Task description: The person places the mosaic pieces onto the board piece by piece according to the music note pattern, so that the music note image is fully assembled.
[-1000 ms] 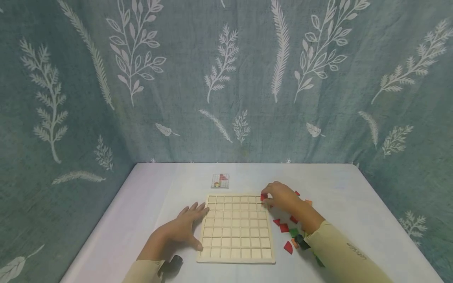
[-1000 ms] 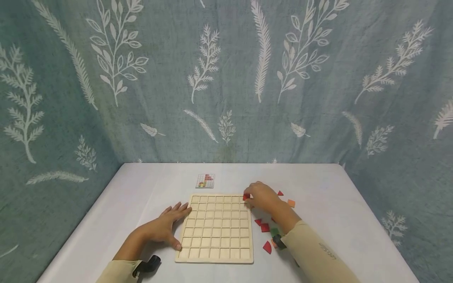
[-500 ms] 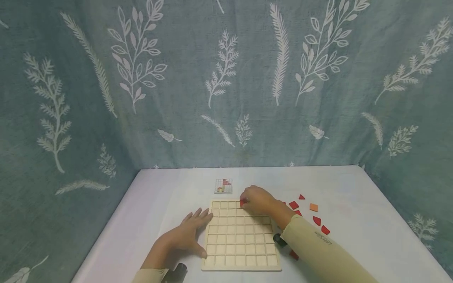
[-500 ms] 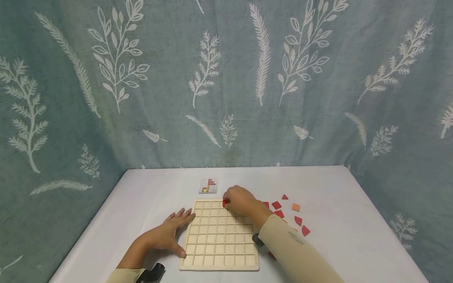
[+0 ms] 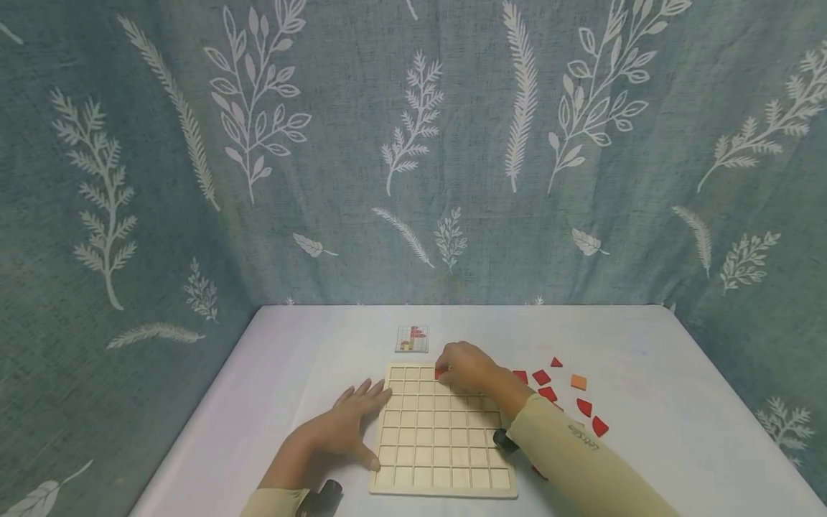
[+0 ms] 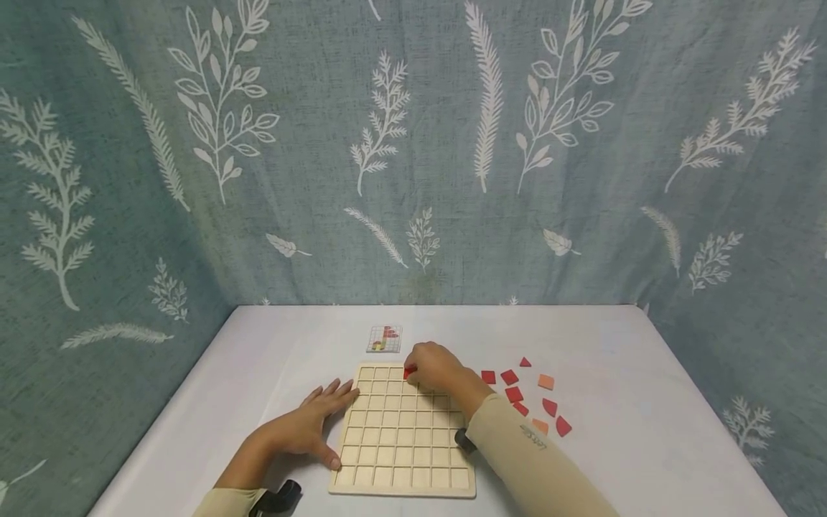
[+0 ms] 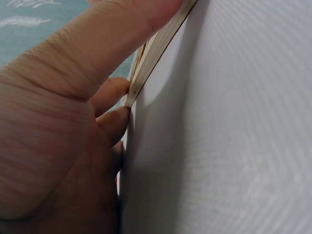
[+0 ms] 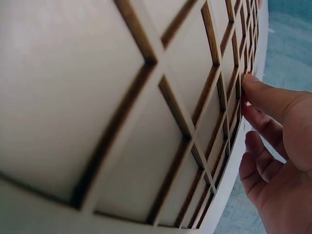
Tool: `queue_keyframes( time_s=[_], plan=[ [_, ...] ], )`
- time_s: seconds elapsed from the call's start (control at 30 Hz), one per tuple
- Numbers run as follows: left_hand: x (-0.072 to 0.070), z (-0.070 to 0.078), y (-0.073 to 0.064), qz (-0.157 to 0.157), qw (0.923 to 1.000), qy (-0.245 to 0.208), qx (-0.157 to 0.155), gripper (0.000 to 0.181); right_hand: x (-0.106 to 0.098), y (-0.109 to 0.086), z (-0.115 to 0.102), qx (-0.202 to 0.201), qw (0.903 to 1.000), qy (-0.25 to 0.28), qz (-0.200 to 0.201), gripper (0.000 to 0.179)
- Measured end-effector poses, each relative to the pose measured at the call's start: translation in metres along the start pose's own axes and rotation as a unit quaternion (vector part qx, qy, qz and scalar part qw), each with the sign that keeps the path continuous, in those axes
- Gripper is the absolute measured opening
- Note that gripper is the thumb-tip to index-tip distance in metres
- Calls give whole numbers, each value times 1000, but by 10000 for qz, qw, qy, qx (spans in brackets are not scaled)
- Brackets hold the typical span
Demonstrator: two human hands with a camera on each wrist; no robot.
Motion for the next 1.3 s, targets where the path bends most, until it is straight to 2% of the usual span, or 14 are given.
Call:
queue_keyframes(
  time_s=[0.17,0.37,0.43,0.53,0.63,0.67,0.83,1.0,1.13,1.3],
  plan=[
    [0,0,1,28,10000,22,3,131,-2,-3,-1,-361,9993,-134,-19,2],
    [1,0,2,36,10000,33,59,130,-19,-19,13,-129,9991,383,91,29],
    [2,0,2,35,10000,3,54,130,-27,-28,25,-23,9990,385,212,29],
    [1,0,1,55,10000,-31,26,130,-41,-43,47,301,9993,106,211,28],
    [1,-2,0,67,10000,-14,36,130,-54,-63,68,928,9956,-96,112,29],
    [1,-2,0,81,9999,-13,58,130,-58,-70,75,1234,9923,-114,57,30],
    [0,-3,-1,121,9998,18,127,130,-72,-100,110,2175,9759,-144,-107,35],
    [-1,-5,-2,144,9998,16,106,130,-72,-114,133,2820,9590,125,-248,46],
    [1,-7,0,130,9998,10,164,129,-69,-119,139,3017,9525,312,-285,48],
    [3,-5,3,123,9997,8,194,129,-66,-122,140,2638,9641,187,-256,30]
  ],
)
Point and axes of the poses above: each hand's wrist, its own y-axis towards the middle knuckle, its own x-axis out of the palm, z = x × y, the point moved 1 cm from there along y, towards the middle knuckle, and after that the axes turned 4 degrees about -x, right-handed, at the moved point
